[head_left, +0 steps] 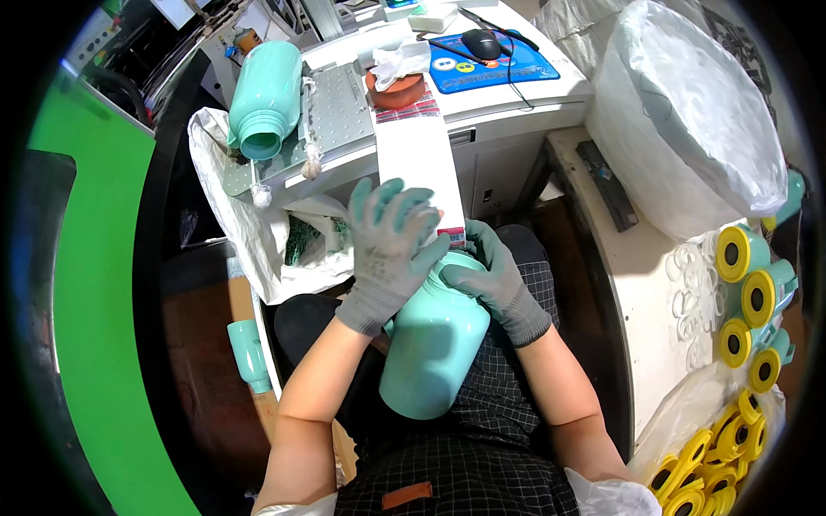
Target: The person assembles teal kettles by inserting a white plastic ring into the opening, applying a label to the body, and screwing on a yellow lid. The person handles the kettles one at a time, placing the finished units on a nearby table.
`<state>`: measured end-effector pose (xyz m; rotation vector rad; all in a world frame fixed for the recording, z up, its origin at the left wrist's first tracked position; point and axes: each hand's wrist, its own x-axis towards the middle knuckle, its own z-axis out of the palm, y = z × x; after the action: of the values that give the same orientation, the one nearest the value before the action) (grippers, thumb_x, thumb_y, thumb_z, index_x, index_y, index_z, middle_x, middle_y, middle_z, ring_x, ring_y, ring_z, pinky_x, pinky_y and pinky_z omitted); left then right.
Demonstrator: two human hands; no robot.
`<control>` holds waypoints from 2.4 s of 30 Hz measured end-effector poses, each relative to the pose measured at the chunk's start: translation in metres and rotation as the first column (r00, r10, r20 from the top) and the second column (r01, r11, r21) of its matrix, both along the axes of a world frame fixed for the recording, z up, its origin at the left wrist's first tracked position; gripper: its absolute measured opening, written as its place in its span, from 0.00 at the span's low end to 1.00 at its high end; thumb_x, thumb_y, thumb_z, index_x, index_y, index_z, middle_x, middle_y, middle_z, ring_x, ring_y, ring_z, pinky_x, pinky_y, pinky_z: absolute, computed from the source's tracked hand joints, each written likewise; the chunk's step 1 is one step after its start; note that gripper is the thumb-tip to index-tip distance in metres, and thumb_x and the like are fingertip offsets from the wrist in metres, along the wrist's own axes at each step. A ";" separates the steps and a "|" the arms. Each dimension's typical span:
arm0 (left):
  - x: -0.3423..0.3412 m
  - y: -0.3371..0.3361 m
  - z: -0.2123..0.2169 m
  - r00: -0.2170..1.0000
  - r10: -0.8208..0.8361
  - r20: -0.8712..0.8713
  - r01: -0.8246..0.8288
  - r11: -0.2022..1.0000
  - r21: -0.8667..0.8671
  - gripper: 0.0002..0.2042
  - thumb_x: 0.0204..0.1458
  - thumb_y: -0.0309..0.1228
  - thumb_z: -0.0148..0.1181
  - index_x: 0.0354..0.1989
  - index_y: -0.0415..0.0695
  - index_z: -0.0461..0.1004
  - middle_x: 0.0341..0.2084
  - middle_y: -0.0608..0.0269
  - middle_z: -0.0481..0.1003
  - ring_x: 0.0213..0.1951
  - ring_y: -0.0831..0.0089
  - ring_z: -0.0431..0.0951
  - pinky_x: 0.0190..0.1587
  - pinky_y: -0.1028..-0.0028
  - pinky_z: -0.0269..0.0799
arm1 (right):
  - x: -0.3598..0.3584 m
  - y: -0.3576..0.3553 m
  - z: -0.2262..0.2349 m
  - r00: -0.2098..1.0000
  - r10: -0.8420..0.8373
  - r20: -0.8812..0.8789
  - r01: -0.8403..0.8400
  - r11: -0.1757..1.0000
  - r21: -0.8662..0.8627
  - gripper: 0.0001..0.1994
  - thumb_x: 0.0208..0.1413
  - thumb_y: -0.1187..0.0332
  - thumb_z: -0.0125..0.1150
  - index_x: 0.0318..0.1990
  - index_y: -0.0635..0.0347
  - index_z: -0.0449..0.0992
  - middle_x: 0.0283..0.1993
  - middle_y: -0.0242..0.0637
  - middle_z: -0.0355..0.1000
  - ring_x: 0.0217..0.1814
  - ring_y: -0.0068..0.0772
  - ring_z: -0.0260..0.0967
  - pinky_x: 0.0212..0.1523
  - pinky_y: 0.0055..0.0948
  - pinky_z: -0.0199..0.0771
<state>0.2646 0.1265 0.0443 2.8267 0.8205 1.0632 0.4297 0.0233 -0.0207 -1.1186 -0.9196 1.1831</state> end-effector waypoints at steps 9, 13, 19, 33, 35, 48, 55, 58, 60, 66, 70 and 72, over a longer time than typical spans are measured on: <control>-0.002 -0.001 -0.015 1.000 -0.011 -0.003 0.011 1.000 -0.001 0.09 0.45 0.31 0.72 0.34 0.48 0.81 0.42 0.67 0.78 0.53 0.57 0.75 0.67 0.43 0.61 | -0.005 0.005 -0.010 0.999 0.042 0.019 -0.043 0.998 0.052 0.45 0.42 0.62 0.80 0.68 0.70 0.63 0.57 0.45 0.74 0.58 0.32 0.74 0.62 0.33 0.73; -0.011 -0.009 -0.006 0.999 -0.032 0.040 0.034 0.998 -0.044 0.08 0.46 0.29 0.73 0.34 0.46 0.81 0.42 0.65 0.79 0.53 0.57 0.76 0.64 0.47 0.66 | -0.008 -0.001 -0.010 0.994 -0.006 0.112 -0.002 0.998 0.071 0.47 0.42 0.62 0.80 0.70 0.68 0.61 0.61 0.47 0.72 0.61 0.34 0.71 0.64 0.35 0.72; -0.056 -0.105 -0.026 0.716 0.374 0.589 0.261 0.639 -0.723 0.07 0.50 0.22 0.72 0.37 0.42 0.81 0.39 0.56 0.80 0.36 0.63 0.80 0.41 0.63 0.79 | -0.004 -0.104 0.033 0.944 -0.330 0.021 0.320 0.928 0.192 0.48 0.46 0.61 0.78 0.72 0.67 0.58 0.69 0.49 0.65 0.64 0.39 0.71 0.66 0.40 0.73; -0.077 -0.160 -0.001 0.642 0.388 0.661 0.372 0.596 -0.711 0.04 0.56 0.21 0.68 0.38 0.40 0.82 0.31 0.60 0.80 0.33 0.75 0.80 0.37 0.75 0.79 | -0.020 -0.231 0.050 0.986 -0.103 0.134 0.139 0.946 -0.294 0.50 0.40 0.70 0.84 0.72 0.72 0.62 0.67 0.47 0.71 0.70 0.35 0.68 0.70 0.37 0.68; -0.109 -0.144 0.024 0.588 0.632 0.505 0.386 0.329 -0.862 0.03 0.59 0.24 0.64 0.36 0.38 0.82 0.27 0.63 0.79 0.28 0.78 0.76 0.33 0.78 0.72 | -0.033 -0.216 0.030 0.923 -0.088 0.374 0.121 0.991 -0.065 0.48 0.41 0.69 0.84 0.72 0.70 0.64 0.71 0.56 0.67 0.70 0.43 0.69 0.69 0.40 0.69; -0.163 -0.144 -0.007 0.626 0.766 0.146 0.210 0.014 -0.978 0.09 0.56 0.29 0.69 0.39 0.36 0.80 0.28 0.63 0.81 0.27 0.80 0.78 0.32 0.80 0.74 | -0.061 -0.198 0.015 0.461 -0.121 0.879 -0.244 0.935 0.257 0.37 0.41 0.65 0.84 0.62 0.47 0.72 0.66 0.72 0.63 0.59 0.70 0.75 0.48 0.50 0.85; -0.209 -0.122 -0.017 0.703 0.603 -0.377 -0.643 0.314 -0.698 0.16 0.48 0.33 0.77 0.27 0.41 0.72 0.20 0.65 0.70 0.25 0.77 0.71 0.31 0.71 0.72 | -0.052 -0.187 0.024 0.545 -0.074 0.835 -0.135 0.975 0.174 0.41 0.39 0.65 0.84 0.64 0.51 0.72 0.68 0.68 0.64 0.62 0.67 0.73 0.56 0.50 0.80; -0.215 -0.085 -0.029 0.700 0.714 0.007 -0.554 0.550 -0.625 0.22 0.48 0.41 0.77 0.45 0.41 0.77 0.36 0.55 0.79 0.37 0.59 0.81 0.42 0.63 0.78 | -0.038 -0.177 0.023 0.798 -0.040 0.601 0.042 0.999 0.011 0.46 0.38 0.63 0.85 0.67 0.69 0.70 0.71 0.59 0.65 0.73 0.54 0.66 0.73 0.46 0.65; -0.187 -0.036 0.000 0.822 0.568 0.048 -0.546 0.808 -0.224 0.28 0.51 0.39 0.74 0.57 0.40 0.72 0.51 0.49 0.74 0.55 0.48 0.75 0.58 0.56 0.72 | -0.028 -0.167 0.021 0.905 -0.167 0.392 0.189 0.982 -0.016 0.49 0.39 0.58 0.86 0.68 0.75 0.67 0.71 0.56 0.67 0.75 0.49 0.63 0.76 0.45 0.58; -0.138 0.170 0.039 0.884 0.447 -0.139 -0.286 0.750 0.596 0.34 0.49 0.27 0.62 0.69 0.57 0.65 0.68 0.55 0.63 0.68 0.46 0.63 0.68 0.47 0.62 | 0.009 -0.130 0.055 0.656 -0.573 0.491 0.429 0.818 0.382 0.46 0.38 0.66 0.78 0.69 0.70 0.67 0.75 0.55 0.59 0.78 0.51 0.57 0.76 0.48 0.57; -0.138 0.186 0.063 0.867 0.413 -0.278 -0.167 0.768 0.618 0.34 0.48 0.26 0.63 0.67 0.61 0.67 0.66 0.61 0.66 0.65 0.48 0.65 0.66 0.48 0.65 | 0.011 -0.091 0.081 0.549 -0.700 0.457 0.367 0.693 0.621 0.44 0.38 0.74 0.78 0.69 0.64 0.68 0.74 0.53 0.58 0.77 0.52 0.58 0.75 0.48 0.60; -0.132 0.123 0.093 0.971 0.227 -0.075 -0.180 0.900 0.398 0.36 0.42 0.30 0.70 0.66 0.57 0.68 0.64 0.61 0.69 0.62 0.49 0.69 0.63 0.52 0.66 | 0.015 -0.067 0.082 0.458 -0.769 0.445 0.311 0.608 0.730 0.44 0.38 0.75 0.79 0.69 0.61 0.68 0.74 0.53 0.58 0.76 0.53 0.58 0.74 0.48 0.62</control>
<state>0.1327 0.2495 0.1369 3.2184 1.0421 1.2135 0.4451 -0.0433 0.0611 -1.2619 -1.2343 -0.2189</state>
